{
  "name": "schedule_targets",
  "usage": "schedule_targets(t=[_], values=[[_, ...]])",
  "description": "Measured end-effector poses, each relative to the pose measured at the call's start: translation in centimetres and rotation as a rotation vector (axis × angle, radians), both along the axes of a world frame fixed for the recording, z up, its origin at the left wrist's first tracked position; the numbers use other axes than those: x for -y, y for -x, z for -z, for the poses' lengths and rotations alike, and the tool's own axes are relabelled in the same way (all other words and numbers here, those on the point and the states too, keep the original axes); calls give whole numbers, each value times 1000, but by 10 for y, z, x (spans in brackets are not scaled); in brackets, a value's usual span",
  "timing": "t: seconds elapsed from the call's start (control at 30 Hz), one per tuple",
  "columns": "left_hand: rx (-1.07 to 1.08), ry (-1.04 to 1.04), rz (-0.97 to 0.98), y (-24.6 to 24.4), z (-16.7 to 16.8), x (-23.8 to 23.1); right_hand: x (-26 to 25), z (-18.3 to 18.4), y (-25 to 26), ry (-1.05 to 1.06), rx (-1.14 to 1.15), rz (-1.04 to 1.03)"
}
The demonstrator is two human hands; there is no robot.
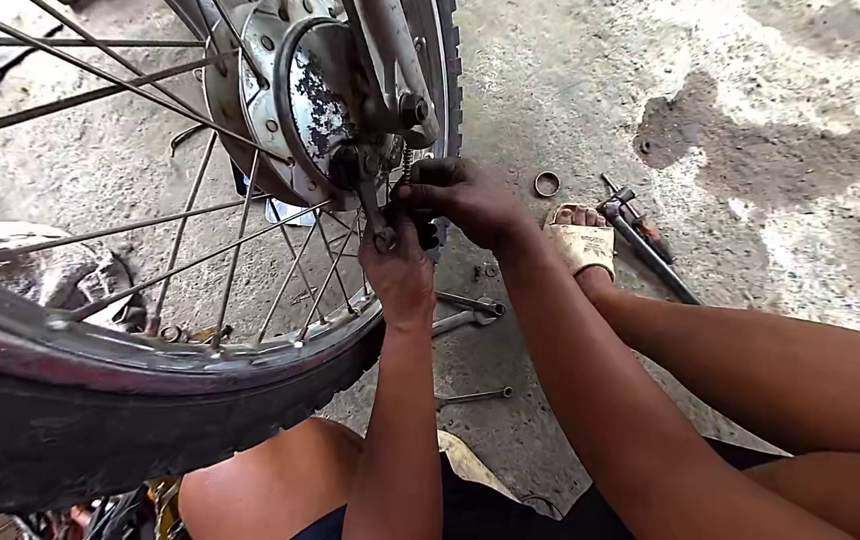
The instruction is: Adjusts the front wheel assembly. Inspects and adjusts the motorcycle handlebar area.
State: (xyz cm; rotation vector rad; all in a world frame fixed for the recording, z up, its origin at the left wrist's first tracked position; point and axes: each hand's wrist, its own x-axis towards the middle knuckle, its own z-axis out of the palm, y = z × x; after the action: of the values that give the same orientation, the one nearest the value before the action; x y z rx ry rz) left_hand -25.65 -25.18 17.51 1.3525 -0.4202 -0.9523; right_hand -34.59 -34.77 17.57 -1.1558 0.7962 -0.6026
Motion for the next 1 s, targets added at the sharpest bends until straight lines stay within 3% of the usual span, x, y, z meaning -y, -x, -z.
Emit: schedule_targets(t=[0.63,1.0], values=[[-94,-8,38,-6,-9,-6,-1,-10,-15,-24,7,227],[-64,-18,53,-8,-8,-6,10,-15,-11,31,-101,177]])
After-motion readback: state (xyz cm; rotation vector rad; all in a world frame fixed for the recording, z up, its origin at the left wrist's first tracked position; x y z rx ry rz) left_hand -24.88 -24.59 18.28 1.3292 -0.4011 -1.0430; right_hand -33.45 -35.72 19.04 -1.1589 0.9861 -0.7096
